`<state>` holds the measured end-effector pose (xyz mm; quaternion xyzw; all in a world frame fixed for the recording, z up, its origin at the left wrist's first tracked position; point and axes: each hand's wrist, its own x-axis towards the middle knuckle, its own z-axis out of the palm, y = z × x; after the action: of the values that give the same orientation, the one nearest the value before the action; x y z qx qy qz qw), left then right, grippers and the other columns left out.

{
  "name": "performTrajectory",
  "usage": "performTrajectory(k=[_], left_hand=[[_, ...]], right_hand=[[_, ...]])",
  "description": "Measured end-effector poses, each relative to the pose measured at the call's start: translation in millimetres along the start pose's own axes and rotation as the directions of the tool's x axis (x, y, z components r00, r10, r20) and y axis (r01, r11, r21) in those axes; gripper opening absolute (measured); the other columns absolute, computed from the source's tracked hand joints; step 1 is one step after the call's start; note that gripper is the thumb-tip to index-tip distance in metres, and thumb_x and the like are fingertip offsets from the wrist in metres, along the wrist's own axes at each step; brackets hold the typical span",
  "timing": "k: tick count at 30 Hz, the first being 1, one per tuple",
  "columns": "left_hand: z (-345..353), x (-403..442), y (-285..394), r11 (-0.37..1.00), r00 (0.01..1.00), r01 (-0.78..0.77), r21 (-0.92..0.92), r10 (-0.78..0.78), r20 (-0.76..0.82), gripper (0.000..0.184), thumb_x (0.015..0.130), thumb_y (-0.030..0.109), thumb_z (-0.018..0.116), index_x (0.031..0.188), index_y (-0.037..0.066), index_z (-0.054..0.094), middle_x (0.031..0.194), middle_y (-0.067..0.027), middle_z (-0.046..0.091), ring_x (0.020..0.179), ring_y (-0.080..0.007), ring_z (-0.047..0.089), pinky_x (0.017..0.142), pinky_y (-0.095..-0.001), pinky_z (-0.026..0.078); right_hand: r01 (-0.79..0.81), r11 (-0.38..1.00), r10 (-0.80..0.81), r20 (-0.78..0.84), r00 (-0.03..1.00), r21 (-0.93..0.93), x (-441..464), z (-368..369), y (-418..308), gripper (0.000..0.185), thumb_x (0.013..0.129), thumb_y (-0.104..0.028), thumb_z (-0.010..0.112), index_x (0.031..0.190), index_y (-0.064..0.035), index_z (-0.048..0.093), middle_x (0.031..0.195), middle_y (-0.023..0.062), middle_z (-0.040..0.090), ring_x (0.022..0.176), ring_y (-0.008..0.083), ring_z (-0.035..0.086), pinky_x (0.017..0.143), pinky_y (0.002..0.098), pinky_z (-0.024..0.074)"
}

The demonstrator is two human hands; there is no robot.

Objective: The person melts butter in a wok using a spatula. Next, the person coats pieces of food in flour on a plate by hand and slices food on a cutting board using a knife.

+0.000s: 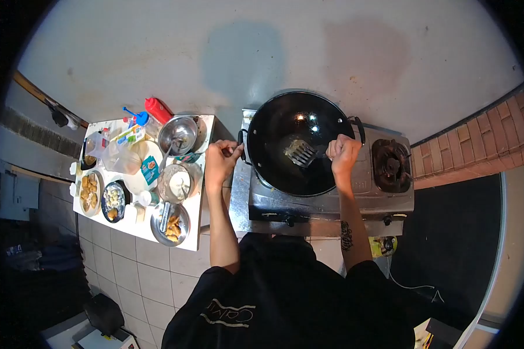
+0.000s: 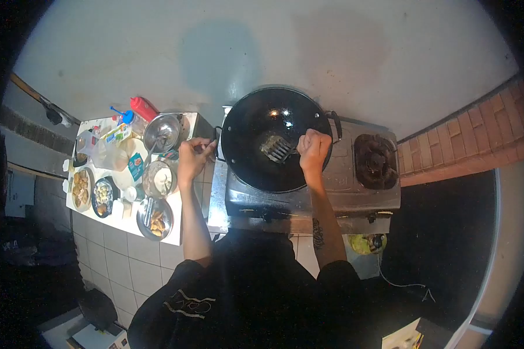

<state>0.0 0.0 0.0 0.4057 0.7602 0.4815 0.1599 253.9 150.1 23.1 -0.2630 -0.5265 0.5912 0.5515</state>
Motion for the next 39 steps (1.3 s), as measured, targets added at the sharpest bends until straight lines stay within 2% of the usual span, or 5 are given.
performTrajectory(k=[15, 23, 30, 32, 39], left_hand=[[7, -1, -5, 0.996, 0.999, 0.033, -0.081, -0.034, -0.015, 0.023, 0.075, 0.016, 0.077, 0.082, -0.004, 0.069, 0.065, -0.0102, 0.058, 0.057, -0.0174, 0.055, 0.056, -0.0300, 0.044], [4, -3, 4, 0.999, 0.999, 0.023, -0.023, -0.024, -0.044, 0.024, 0.075, 0.018, 0.076, 0.083, -0.004, 0.069, 0.065, -0.0097, 0.059, 0.058, -0.0177, 0.056, 0.057, -0.0300, 0.045], [11, -1, -12, 0.997, 0.999, 0.023, -0.080, -0.026, -0.037, 0.024, 0.075, 0.018, 0.077, 0.084, -0.003, 0.069, 0.066, -0.0104, 0.060, 0.057, -0.0187, 0.057, 0.058, -0.0307, 0.045], [9, -1, -10, 0.998, 0.999, 0.019, -0.053, -0.021, -0.035, 0.024, 0.075, 0.018, 0.077, 0.084, -0.003, 0.069, 0.066, -0.0106, 0.060, 0.058, -0.0190, 0.057, 0.058, -0.0307, 0.045], [6, -1, -6, 0.999, 0.999, 0.035, -0.037, -0.036, -0.027, 0.024, 0.074, 0.018, 0.077, 0.084, -0.002, 0.070, 0.067, -0.0107, 0.060, 0.059, -0.0185, 0.057, 0.058, -0.0300, 0.045]], right_hand=[[-0.044, 0.999, 0.045, -0.054, 0.998, 0.011, -14, -5, 2, 0.041, 0.089, -0.013, 0.040, 0.050, -0.0086, 0.026, 0.046, -0.0010, 0.024, 0.037, 0.0081, 0.024, 0.038, 0.0271, 0.0144], [0.158, 0.985, -0.155, -0.051, 0.987, 0.070, -11, -3, -6, 0.038, 0.089, -0.007, 0.037, 0.052, -0.0067, 0.028, 0.047, 0.0000, 0.025, 0.038, 0.0081, 0.024, 0.037, 0.0268, 0.0156], [0.141, 0.989, -0.138, -0.043, 0.989, 0.054, -2, -7, -26, 0.039, 0.090, -0.010, 0.037, 0.053, -0.0071, 0.026, 0.047, -0.0004, 0.024, 0.039, 0.0085, 0.022, 0.036, 0.0270, 0.0153], [0.161, 0.987, -0.161, -0.007, 0.987, -0.010, 0, -11, -14, 0.046, 0.095, -0.021, 0.037, 0.051, -0.0096, 0.029, 0.041, 0.0009, 0.023, 0.034, 0.0107, 0.019, 0.036, 0.0277, 0.0162], [0.073, 0.992, -0.076, 0.031, 0.997, 0.100, -9, -10, 2, 0.044, 0.094, -0.016, 0.037, 0.052, -0.0085, 0.027, 0.045, 0.0002, 0.023, 0.037, 0.0092, 0.022, 0.037, 0.0284, 0.0166]])
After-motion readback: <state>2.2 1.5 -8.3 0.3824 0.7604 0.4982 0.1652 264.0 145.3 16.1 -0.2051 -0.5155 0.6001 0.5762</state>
